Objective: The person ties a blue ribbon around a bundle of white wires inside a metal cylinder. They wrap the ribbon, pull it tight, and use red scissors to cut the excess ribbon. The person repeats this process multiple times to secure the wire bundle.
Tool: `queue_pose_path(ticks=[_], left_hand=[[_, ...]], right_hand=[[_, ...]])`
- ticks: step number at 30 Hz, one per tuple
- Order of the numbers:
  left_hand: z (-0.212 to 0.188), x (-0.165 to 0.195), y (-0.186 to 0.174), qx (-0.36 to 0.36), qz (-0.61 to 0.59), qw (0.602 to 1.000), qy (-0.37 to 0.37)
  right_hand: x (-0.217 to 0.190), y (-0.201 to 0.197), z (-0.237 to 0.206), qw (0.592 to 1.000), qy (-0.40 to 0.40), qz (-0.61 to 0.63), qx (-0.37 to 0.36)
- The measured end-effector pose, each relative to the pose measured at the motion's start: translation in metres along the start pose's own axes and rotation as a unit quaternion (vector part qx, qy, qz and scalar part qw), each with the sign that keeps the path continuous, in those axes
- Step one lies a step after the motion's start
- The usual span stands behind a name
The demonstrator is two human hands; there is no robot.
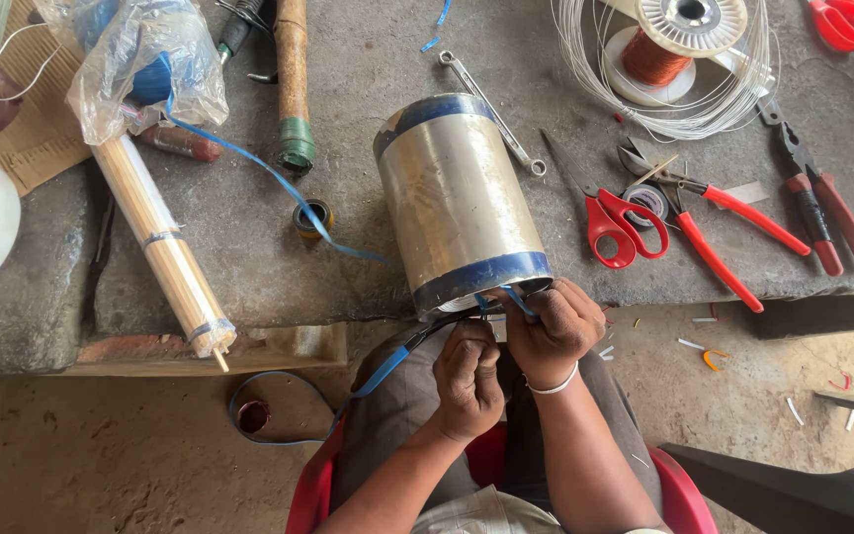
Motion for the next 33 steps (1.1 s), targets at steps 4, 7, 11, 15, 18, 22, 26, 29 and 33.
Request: queue_pose_path(ticks=[4, 7, 11, 15, 18, 22, 26, 29, 33], left_hand=[[-0.003, -0.004, 0.003, 0.013, 0.038, 0.999, -0.003], [-0.001, -0.004, 0.0, 0.024, 0.078, 0.997, 0.001], [-0.001, 0.011, -0.01, -0.014, 0.068, 0.995, 0.067], [-0.008, -0.004, -0.029, -0.012, 0.015, 0.993, -0.114], [-0.011, 0.006, -0.055, 0.031, 0.086, 0.982, -0.167], [0.019, 0.071, -0.071, 0.072, 0.161, 0.984, 0.013], [0.051, 0.095, -0.042, -0.032, 0.211, 0.976, 0.032], [0.067, 0.1, -0.014, -0.068, 0.174, 0.982, 0.033], [0.063, 0.071, 0.002, -0.096, 0.136, 0.982, -0.09]], right_hand=[[-0.006, 0.001, 0.009, 1.0, -0.005, -0.014, -0.002], [-0.017, -0.001, 0.015, 0.999, -0.005, -0.004, -0.033], [-0.055, -0.027, 0.012, 0.978, -0.135, 0.069, -0.14], [0.011, -0.074, 0.057, 0.997, 0.0, -0.049, -0.053], [0.07, -0.055, 0.079, 0.944, -0.033, -0.242, -0.22], [0.127, -0.008, 0.062, 0.847, -0.005, -0.36, -0.392], [0.138, -0.013, 0.06, 0.836, 0.003, -0.396, -0.38], [0.131, -0.052, 0.06, 0.894, 0.036, -0.308, -0.324], [0.121, -0.119, 0.014, 0.949, 0.243, -0.02, -0.2]])
Point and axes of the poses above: each hand's wrist, its own z-axis towards the middle knuckle, its own y-axis out of the palm, x = y × z, the point moved 9 cm from there along z, towards the middle knuckle, and after that the axes turned 14 degrees about x, right-handed, at the moved point
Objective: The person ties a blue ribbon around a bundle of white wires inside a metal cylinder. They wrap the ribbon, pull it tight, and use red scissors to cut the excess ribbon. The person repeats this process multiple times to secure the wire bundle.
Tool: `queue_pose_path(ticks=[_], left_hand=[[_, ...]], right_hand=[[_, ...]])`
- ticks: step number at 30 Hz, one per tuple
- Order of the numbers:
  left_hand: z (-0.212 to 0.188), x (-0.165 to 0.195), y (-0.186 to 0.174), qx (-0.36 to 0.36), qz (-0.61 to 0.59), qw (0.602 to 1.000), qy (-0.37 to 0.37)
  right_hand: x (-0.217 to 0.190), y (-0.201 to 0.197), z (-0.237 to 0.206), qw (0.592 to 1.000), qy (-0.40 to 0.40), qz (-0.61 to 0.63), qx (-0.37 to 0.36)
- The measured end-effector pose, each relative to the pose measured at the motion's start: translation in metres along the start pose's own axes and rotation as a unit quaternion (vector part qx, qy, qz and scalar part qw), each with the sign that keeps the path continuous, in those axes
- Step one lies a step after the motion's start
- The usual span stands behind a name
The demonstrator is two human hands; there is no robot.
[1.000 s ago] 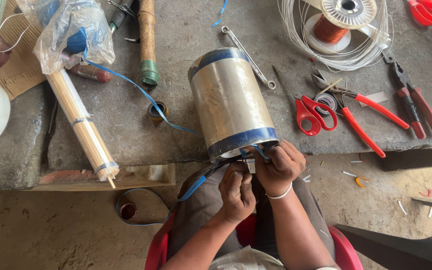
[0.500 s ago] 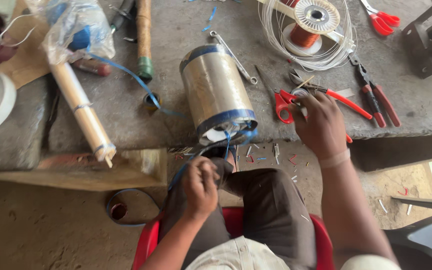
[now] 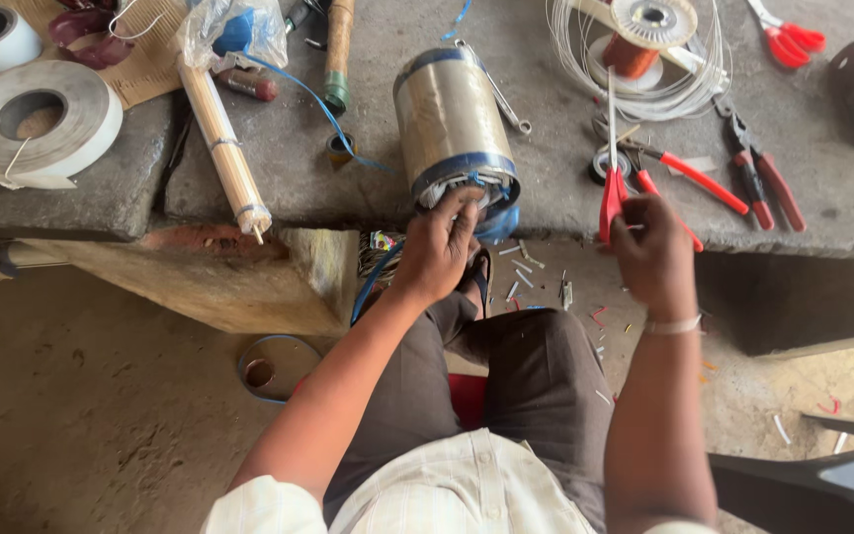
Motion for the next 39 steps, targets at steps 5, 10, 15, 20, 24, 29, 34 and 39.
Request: queue_pose_path(ticks=[5, 10, 15, 20, 24, 29, 34, 39], left_hand=[[-0.01, -0.02, 0.006, 0.002, 0.235, 0.969, 0.07], [-0.018, -0.019, 0.028, 0.006, 0.405, 0.89, 0.21], [-0.024, -0.032, 0.038, -0.046, 0.436, 0.873, 0.212], [-0.034, -0.018, 0.032, -0.038, 0.427, 0.867, 0.256], [-0.025, -0.022, 0.022, -0.039, 0.414, 0.895, 0.163], [-0.004, -0.026, 0.013, -0.025, 0.305, 0.949, 0.071], [-0.004, -0.027, 0.01, -0.008, 0.276, 0.959, 0.062], [-0.007, -0.031, 0.008, 0.0, 0.239, 0.969, 0.059]], right_hand=[[0.015, 0.046, -0.1, 0.898, 0.171, 0.39, -0.112], [0.018, 0.101, -0.154, 0.782, 0.255, 0.525, -0.219], [0.036, 0.122, -0.169, 0.738, 0.255, 0.529, -0.333], [0.053, 0.124, -0.175, 0.694, 0.255, 0.56, -0.373], [0.062, 0.135, -0.185, 0.688, 0.281, 0.548, -0.384], [0.069, 0.143, -0.193, 0.681, 0.303, 0.534, -0.399], [0.073, 0.151, -0.194, 0.692, 0.31, 0.514, -0.4], [0.058, 0.166, -0.192, 0.657, 0.318, 0.566, -0.382]])
Point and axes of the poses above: each hand's wrist, its own z-axis towards the middle knuckle, its own y-axis out of the palm, x = y × z, the point moved 9 cm from there along z, towards the middle knuckle, and after that the axes turned 14 degrees about x, right-handed, at the moved point
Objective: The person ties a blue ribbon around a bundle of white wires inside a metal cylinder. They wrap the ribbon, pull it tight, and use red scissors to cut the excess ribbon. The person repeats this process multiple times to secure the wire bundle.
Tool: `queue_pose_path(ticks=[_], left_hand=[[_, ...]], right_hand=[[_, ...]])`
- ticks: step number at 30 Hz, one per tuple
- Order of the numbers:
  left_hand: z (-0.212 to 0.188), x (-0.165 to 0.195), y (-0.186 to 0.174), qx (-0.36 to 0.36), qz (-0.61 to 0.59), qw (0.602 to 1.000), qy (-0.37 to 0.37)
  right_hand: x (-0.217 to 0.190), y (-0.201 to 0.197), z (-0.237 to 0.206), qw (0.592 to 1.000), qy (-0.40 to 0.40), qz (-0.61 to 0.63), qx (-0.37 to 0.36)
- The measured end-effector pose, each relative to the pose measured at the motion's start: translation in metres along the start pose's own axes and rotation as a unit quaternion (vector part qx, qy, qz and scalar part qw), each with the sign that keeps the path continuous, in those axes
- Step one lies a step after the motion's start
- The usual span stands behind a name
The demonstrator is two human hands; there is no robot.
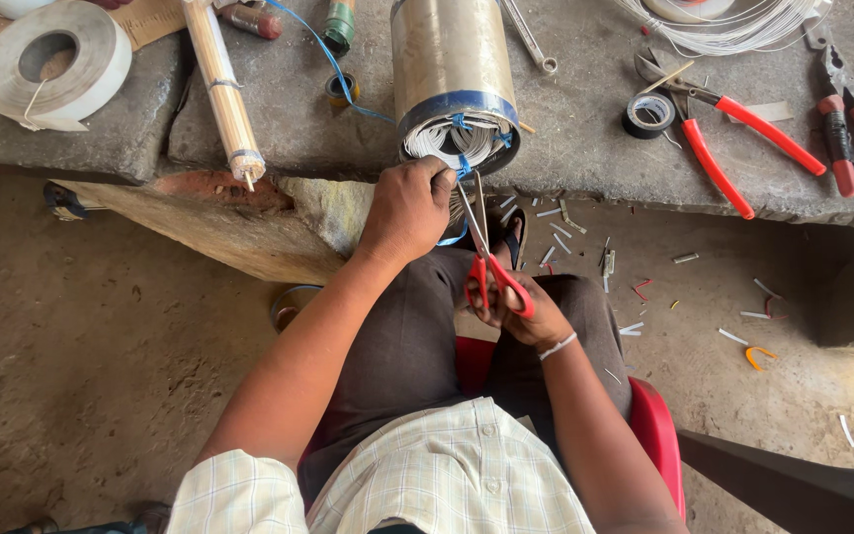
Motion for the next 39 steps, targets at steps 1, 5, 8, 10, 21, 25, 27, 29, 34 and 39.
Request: queue_pose_path(ticks=[1, 5, 8, 10, 21, 25, 27, 29, 34, 39], left_hand=[[-0.001, -0.002, 0.001, -0.002, -0.012, 1.0, -0.007], [-0.003, -0.006, 0.005, -0.008, -0.006, 1.0, -0.006], [-0.003, -0.011, 0.009, -0.024, -0.001, 1.0, -0.015], [-0.004, -0.014, 0.011, -0.033, 0.01, 0.999, -0.016], [-0.008, -0.018, 0.012, -0.045, 0.0, 0.998, -0.041], [-0.013, -0.006, -0.009, -0.016, -0.031, 0.999, 0.022], [-0.03, -0.037, -0.017, -0.085, -0.152, 0.969, -0.176], [-0.053, -0.063, -0.034, -0.114, -0.294, 0.88, -0.356], [-0.051, -0.092, -0.129, -0.047, -0.386, 0.836, -0.387], [-0.075, -0.03, -0.121, -0.288, -0.429, 0.813, -0.27]], right_hand=[[0.002, 0.002, 0.005, 1.0, 0.012, 0.019, 0.005], [0.005, 0.016, 0.023, 0.996, 0.042, 0.072, -0.013], [0.0, 0.027, 0.033, 0.997, 0.018, 0.07, -0.037], [0.002, 0.027, 0.039, 0.996, 0.031, 0.087, -0.021], [0.017, 0.016, 0.046, 0.999, 0.0, 0.035, -0.019], [-0.002, 0.018, 0.016, 0.996, -0.011, -0.078, -0.038], [-0.027, 0.015, -0.008, 0.99, -0.005, -0.138, -0.025], [-0.063, -0.001, -0.027, 0.986, -0.001, -0.147, 0.074], [-0.197, -0.015, -0.061, 0.898, -0.207, -0.285, 0.264], [-0.275, 0.014, -0.031, 0.469, -0.266, -0.768, 0.346]])
Point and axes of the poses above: each hand's wrist, its own z-axis towards the middle knuckle, its own y-axis out of the palm, x = y × z, the point moved 9 cm from there along z, towards the middle knuckle, and after that the axes turned 14 degrees about x, right-handed, at the moved point
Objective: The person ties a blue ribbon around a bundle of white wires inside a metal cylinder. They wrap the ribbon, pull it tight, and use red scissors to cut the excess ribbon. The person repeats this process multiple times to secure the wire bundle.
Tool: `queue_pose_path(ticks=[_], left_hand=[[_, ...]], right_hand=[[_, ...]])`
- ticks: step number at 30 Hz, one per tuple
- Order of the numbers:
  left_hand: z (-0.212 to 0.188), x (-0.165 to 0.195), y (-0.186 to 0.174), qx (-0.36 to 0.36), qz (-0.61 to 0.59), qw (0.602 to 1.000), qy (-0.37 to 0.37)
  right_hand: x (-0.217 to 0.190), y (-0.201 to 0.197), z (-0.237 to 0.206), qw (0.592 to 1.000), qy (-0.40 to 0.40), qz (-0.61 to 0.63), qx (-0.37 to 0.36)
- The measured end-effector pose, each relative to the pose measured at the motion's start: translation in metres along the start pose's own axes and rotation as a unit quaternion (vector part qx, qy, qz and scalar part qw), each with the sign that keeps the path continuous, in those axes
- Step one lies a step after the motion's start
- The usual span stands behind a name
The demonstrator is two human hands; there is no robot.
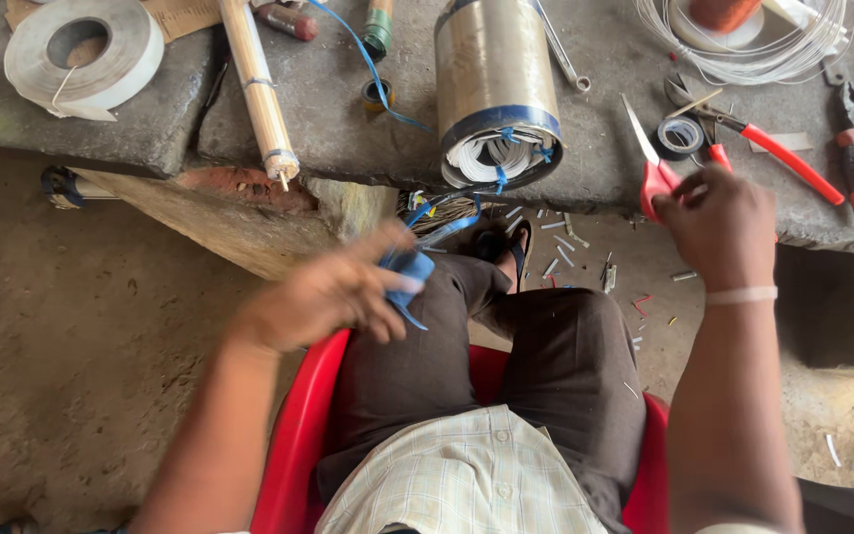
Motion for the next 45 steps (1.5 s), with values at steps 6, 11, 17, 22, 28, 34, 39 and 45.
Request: queue_pose_path(ticks=[6, 11, 17, 22, 28, 34, 39, 45], left_hand=[[0.026, 0.007, -0.038, 0.311, 0.347, 0.873, 0.141], [0.098, 0.035, -0.03, 0.282, 0.544, 0.691, 0.384], [0.182, 0.003, -0.039, 0.162, 0.648, 0.688, 0.283], [0.132, 0.026, -0.139, 0.418, 0.111, 0.89, 0.145], [0.102, 0.064, -0.113, 0.301, 0.106, 0.93, 0.185], [0.114, 0.086, -0.015, 0.211, 0.489, 0.791, 0.3], [0.141, 0.061, 0.029, 0.16, 0.679, 0.686, 0.204], [0.157, 0.048, 0.034, 0.17, 0.697, 0.645, 0.264]], right_hand=[[-0.049, -0.006, 0.026, 0.978, -0.146, -0.12, 0.09], [-0.082, 0.03, 0.013, 0.962, 0.033, 0.261, -0.071], [-0.139, 0.047, 0.004, 0.953, -0.076, 0.278, -0.09], [-0.134, 0.064, 0.007, 0.941, 0.003, 0.321, -0.105], [-0.149, 0.068, 0.016, 0.941, -0.034, 0.336, 0.012], [-0.158, 0.073, 0.025, 0.961, -0.008, 0.272, 0.042], [-0.169, 0.065, 0.028, 0.957, -0.039, 0.278, 0.076], [-0.184, 0.047, 0.038, 0.971, -0.032, 0.232, 0.057]])
Point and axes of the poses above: each hand's wrist, its own z-axis towards the middle knuckle, its own y-axis out of the palm, x = y × z, the point moved 9 cm from there along z, towards the middle knuckle, and after that the axes turned 14 degrees about x, right-handed, at the moved point
